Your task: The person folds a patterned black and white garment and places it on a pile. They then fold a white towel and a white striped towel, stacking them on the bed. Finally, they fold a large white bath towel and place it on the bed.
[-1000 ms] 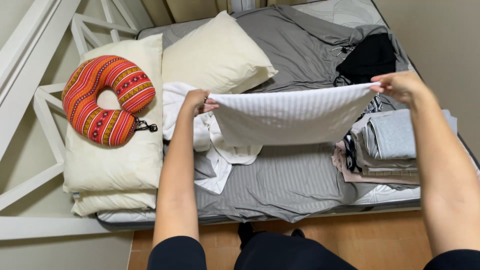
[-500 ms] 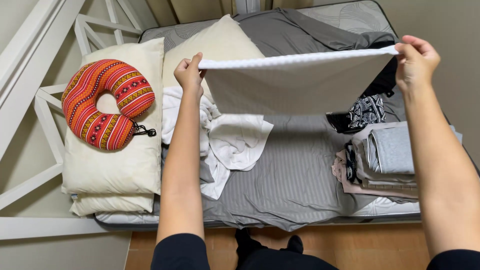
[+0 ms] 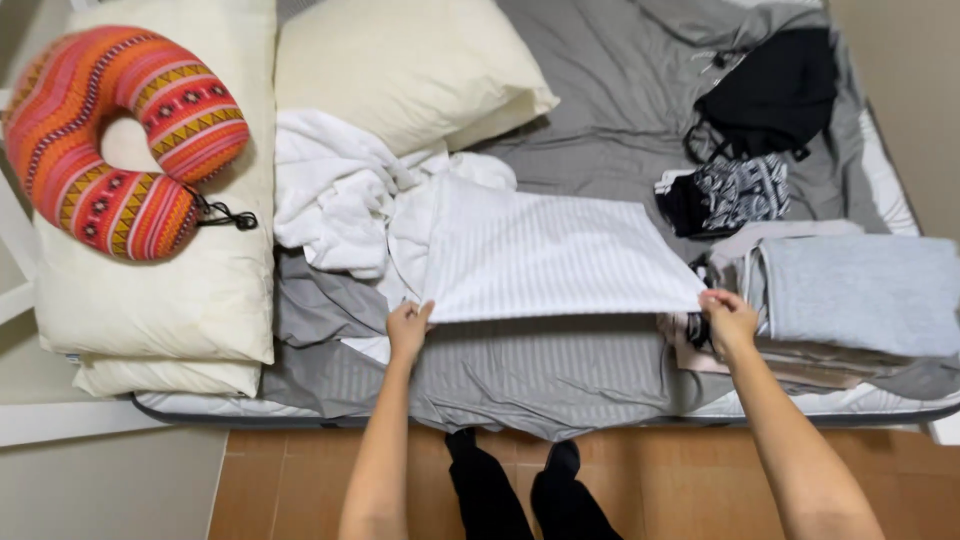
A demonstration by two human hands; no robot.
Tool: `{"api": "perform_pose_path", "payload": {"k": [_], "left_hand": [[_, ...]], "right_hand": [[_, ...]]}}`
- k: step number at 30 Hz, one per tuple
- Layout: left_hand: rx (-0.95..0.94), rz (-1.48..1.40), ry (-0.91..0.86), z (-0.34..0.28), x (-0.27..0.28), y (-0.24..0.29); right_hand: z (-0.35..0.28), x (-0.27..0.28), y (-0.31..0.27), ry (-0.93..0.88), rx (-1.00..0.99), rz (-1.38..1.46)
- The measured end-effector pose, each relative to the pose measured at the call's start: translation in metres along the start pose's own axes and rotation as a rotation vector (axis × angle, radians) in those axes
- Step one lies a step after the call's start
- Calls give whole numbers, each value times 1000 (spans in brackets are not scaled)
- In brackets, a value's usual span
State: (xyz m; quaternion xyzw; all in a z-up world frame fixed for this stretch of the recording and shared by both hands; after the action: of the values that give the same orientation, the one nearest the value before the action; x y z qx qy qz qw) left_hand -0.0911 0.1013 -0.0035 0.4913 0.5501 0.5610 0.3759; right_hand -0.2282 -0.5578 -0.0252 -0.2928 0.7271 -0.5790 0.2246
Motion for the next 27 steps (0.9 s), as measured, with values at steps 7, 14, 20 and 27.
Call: {"api": "perform_pose_path", "payload": {"k": [7, 14, 20, 27], "left_hand": [[204, 26, -4, -78, 28, -129], [157, 36, 44, -71, 20, -93], [-205, 191, -142, -41, -61, 24], [-400, 243, -694, -64, -188, 229]], "right_hand": [[-36, 56, 177, 40, -190, -197], [-64, 45, 186, 236, -255, -136], [-89, -73, 0, 89, 549, -465], [-164, -241, -216, -540, 760, -465]]}}
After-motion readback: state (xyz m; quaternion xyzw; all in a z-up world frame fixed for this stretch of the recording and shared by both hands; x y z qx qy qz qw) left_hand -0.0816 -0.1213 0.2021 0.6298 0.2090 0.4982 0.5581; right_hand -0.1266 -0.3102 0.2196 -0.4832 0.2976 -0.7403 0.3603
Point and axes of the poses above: each hand's wrist, its own z-axis towards the middle knuckle, its own x-axis out of the back of the hand, y = z × x, the point moved 4 cm from there along z, towards the middle knuckle, and after that the axes turned 6 degrees about y, right-handed, at the moved point
